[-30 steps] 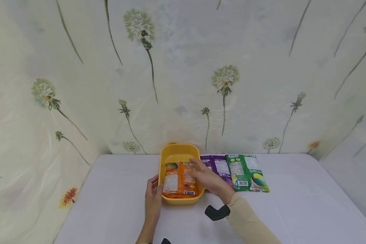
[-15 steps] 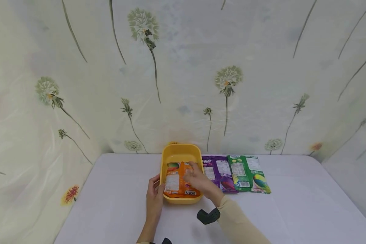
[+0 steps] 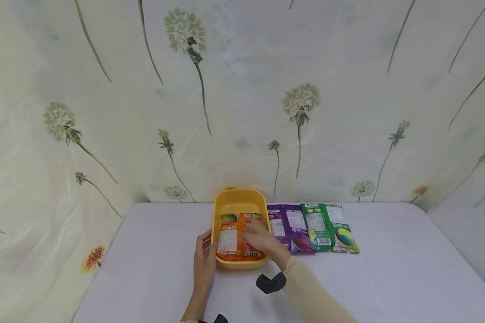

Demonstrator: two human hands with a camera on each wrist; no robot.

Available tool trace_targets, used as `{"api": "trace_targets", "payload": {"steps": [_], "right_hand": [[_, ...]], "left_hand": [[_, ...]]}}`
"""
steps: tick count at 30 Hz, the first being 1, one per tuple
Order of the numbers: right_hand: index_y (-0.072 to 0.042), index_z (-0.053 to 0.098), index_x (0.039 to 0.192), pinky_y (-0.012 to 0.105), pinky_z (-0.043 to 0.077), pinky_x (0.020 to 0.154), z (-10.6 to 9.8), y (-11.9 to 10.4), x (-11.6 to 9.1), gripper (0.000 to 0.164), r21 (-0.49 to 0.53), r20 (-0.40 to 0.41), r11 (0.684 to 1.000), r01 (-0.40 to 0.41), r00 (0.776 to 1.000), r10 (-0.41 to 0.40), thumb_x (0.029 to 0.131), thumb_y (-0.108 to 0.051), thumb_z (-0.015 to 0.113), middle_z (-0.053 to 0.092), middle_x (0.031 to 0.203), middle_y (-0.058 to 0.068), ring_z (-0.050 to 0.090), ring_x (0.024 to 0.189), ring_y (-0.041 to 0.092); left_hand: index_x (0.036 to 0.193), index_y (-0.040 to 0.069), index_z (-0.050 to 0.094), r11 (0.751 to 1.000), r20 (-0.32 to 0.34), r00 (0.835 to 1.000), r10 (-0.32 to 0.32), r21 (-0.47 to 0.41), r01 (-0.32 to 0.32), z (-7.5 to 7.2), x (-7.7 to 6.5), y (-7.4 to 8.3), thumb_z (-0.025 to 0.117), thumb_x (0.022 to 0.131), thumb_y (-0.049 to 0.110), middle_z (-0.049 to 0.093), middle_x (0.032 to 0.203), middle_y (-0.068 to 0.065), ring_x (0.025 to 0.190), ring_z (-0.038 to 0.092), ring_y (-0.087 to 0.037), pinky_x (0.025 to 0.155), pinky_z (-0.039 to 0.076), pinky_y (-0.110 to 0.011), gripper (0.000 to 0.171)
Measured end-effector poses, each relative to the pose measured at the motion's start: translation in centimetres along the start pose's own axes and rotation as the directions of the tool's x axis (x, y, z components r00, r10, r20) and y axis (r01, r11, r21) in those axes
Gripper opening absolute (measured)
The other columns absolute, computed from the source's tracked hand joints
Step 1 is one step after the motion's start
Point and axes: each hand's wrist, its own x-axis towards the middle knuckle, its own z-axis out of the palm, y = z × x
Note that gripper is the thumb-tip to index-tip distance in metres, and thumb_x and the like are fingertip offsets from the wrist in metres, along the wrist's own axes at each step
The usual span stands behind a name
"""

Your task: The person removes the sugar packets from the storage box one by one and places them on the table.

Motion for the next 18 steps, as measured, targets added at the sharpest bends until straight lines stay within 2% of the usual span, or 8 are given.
{"api": "trace_targets", "payload": {"steps": [3, 9, 15, 18], "right_hand": [[-0.007, 0.030, 0.145, 0.058, 0.029, 0.109, 0.01, -0.04, 0.15, 0.062, 0.027, -0.001, 0.999, -0.025, 1.000, 0.025, 0.090, -0.020, 0.056, 0.033, 0.150, 0.020, 0.033, 0.137, 0.039], [-0.007, 0.033, 0.144, 0.057, 0.033, 0.107, -0.11, -0.04, 0.28, 0.059, 0.052, -0.011, 0.998, -0.037, 0.999, 0.037, 0.091, -0.021, 0.055, 0.036, 0.148, 0.020, 0.039, 0.133, 0.039], [-0.007, 0.033, 0.143, 0.057, 0.033, 0.107, -0.32, 0.01, 0.39, 0.057, 0.117, 0.000, 0.991, -0.058, 0.998, 0.058, 0.091, -0.021, 0.055, 0.038, 0.146, 0.021, 0.039, 0.133, 0.039], [-0.008, 0.034, 0.142, 0.057, 0.030, 0.108, -0.39, 0.13, 0.34, 0.057, 0.145, 0.006, 0.987, -0.075, 0.997, 0.075, 0.091, -0.022, 0.055, 0.039, 0.145, 0.020, 0.039, 0.132, 0.039]], "left_hand": [[0.134, 0.018, 0.044, 1.000, 0.000, 1.000, -0.002, 0.002, 0.002, 0.01, 0.00, -0.01, 0.052, 0.096, 0.019, 0.049, 0.139, -0.004, 0.126, 0.049, -0.020, 0.102, 0.044, -0.030, 0.039], [0.131, 0.021, 0.047, 1.000, -0.009, 1.000, -0.003, 0.024, 0.004, -0.03, 0.09, -0.12, 0.051, 0.096, 0.016, 0.051, 0.135, -0.001, 0.123, 0.052, -0.017, 0.099, 0.046, -0.023, 0.036], [0.130, 0.021, 0.047, 0.999, -0.018, 1.000, 0.004, 0.033, -0.003, 0.01, 0.17, 0.01, 0.051, 0.096, 0.017, 0.052, 0.134, 0.000, 0.122, 0.052, -0.017, 0.102, 0.044, -0.035, 0.035], [0.131, 0.022, 0.047, 1.000, -0.015, 1.000, -0.002, 0.030, 0.002, -0.06, 0.14, 0.04, 0.050, 0.097, 0.019, 0.052, 0.135, 0.000, 0.123, 0.052, -0.017, 0.103, 0.044, -0.035, 0.034]]}}
